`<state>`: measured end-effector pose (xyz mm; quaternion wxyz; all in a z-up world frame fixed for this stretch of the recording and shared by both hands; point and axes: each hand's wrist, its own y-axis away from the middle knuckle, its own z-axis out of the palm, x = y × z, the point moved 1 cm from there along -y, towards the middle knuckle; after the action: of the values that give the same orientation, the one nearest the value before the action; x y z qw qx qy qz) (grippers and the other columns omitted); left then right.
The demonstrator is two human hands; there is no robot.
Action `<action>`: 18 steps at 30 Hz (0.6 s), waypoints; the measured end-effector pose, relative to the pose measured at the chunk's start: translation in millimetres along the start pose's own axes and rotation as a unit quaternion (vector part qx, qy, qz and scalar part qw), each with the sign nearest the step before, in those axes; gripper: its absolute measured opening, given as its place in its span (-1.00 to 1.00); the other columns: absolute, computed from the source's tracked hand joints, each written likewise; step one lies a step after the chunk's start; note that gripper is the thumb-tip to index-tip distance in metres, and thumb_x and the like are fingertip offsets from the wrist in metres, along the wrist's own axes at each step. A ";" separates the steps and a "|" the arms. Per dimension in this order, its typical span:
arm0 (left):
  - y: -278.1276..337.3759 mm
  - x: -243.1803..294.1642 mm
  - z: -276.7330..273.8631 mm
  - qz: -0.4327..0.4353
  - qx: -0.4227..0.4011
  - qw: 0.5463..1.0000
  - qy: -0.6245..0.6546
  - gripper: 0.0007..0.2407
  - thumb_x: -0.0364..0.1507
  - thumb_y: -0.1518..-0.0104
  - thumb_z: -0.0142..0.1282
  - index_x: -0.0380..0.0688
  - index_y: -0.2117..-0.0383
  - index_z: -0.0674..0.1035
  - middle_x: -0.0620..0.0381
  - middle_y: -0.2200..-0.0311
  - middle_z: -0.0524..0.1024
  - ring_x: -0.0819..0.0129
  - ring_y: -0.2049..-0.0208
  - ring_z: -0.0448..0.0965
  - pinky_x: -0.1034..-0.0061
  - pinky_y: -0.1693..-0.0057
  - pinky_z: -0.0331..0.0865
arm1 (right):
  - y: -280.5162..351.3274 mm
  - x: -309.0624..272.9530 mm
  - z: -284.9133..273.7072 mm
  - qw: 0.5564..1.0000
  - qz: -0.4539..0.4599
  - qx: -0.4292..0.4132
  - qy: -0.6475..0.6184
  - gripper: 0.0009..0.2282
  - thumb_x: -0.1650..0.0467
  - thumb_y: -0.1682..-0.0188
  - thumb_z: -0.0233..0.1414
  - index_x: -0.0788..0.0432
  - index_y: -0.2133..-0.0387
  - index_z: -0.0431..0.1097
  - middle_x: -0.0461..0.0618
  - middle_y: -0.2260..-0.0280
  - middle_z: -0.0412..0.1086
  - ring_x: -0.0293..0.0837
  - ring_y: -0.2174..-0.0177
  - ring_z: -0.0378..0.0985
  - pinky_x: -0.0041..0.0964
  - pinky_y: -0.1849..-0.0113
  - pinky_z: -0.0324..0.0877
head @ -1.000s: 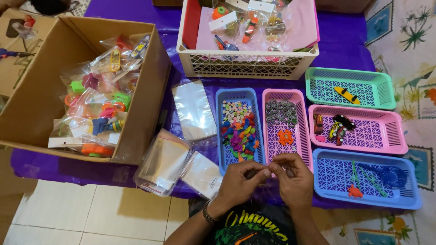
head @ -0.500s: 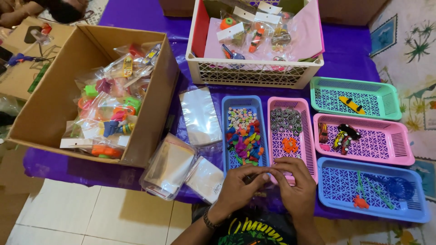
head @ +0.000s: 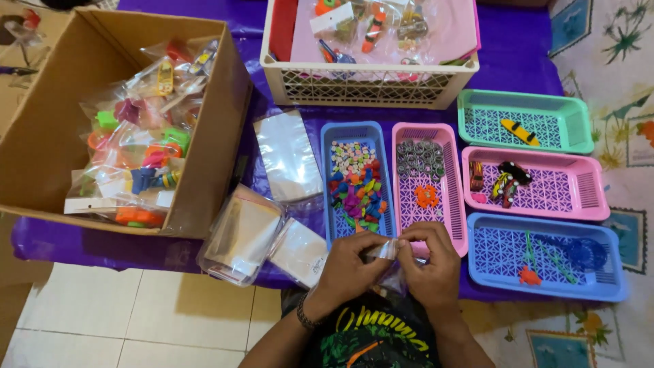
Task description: Picking small colorful plastic items from trays and placing them into small plastic bags, then sealing the bags.
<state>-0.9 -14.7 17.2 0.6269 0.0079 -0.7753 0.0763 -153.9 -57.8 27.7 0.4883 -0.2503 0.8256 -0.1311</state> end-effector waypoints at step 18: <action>1.6 -10.8 -2.4 -0.077 0.068 0.994 0.041 -0.88 -0.38 -0.01 0.37 0.01 0.33 0.77 0.03 0.56 0.66 0.36 0.54 0.58 0.45 0.39 0.41 | -3.0 33.4 -16.4 0.977 0.059 0.132 -0.157 -0.96 0.58 -0.17 -0.07 0.30 0.27 0.32 0.08 0.37 0.37 -0.15 0.42 0.46 -0.32 0.33 0.44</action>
<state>3.5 -13.7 7.0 0.6599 0.1067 -0.7394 0.0807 -180.6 -78.8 12.4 0.6477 -0.1523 0.7270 -0.1693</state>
